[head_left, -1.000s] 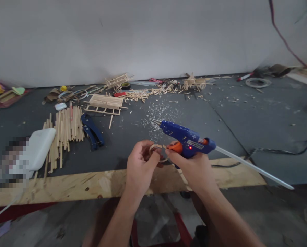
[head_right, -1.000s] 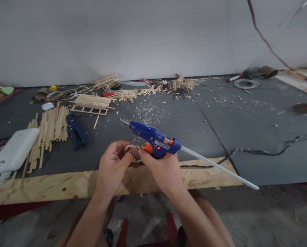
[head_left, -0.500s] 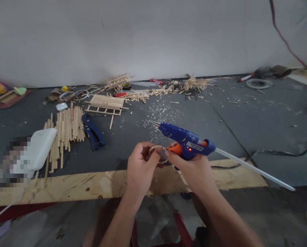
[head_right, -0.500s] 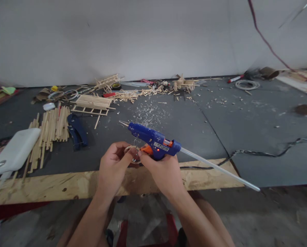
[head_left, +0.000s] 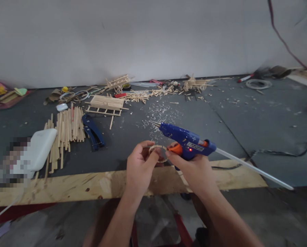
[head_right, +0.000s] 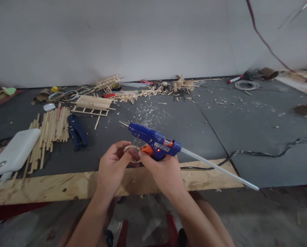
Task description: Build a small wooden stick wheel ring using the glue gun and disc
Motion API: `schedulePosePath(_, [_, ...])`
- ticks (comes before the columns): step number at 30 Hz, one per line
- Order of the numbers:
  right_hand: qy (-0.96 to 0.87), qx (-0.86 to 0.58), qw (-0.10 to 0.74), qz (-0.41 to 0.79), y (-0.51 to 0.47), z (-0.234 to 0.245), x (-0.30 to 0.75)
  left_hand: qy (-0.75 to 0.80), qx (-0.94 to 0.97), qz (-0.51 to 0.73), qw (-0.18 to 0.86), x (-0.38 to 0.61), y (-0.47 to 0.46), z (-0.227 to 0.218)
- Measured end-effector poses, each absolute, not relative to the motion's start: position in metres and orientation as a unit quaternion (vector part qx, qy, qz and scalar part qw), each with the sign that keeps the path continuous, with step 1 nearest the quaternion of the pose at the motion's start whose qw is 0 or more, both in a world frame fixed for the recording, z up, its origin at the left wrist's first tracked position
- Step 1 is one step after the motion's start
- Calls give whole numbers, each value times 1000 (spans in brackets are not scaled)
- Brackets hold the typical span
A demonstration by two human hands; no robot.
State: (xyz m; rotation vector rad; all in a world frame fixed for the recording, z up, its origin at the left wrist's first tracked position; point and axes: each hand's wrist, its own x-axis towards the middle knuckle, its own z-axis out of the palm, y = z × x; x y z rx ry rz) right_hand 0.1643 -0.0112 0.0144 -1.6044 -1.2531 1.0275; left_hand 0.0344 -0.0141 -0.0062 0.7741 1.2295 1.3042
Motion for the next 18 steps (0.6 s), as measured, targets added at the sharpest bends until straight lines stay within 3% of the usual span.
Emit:
schedulePosePath(10, [-389,-526,544,525,-8,-3,177,544,340,571,512,18,-8,-11])
schedulePosePath(18, [-411,-506,510,562,-17,-2,181,530,337,600,495,7,-7,-12])
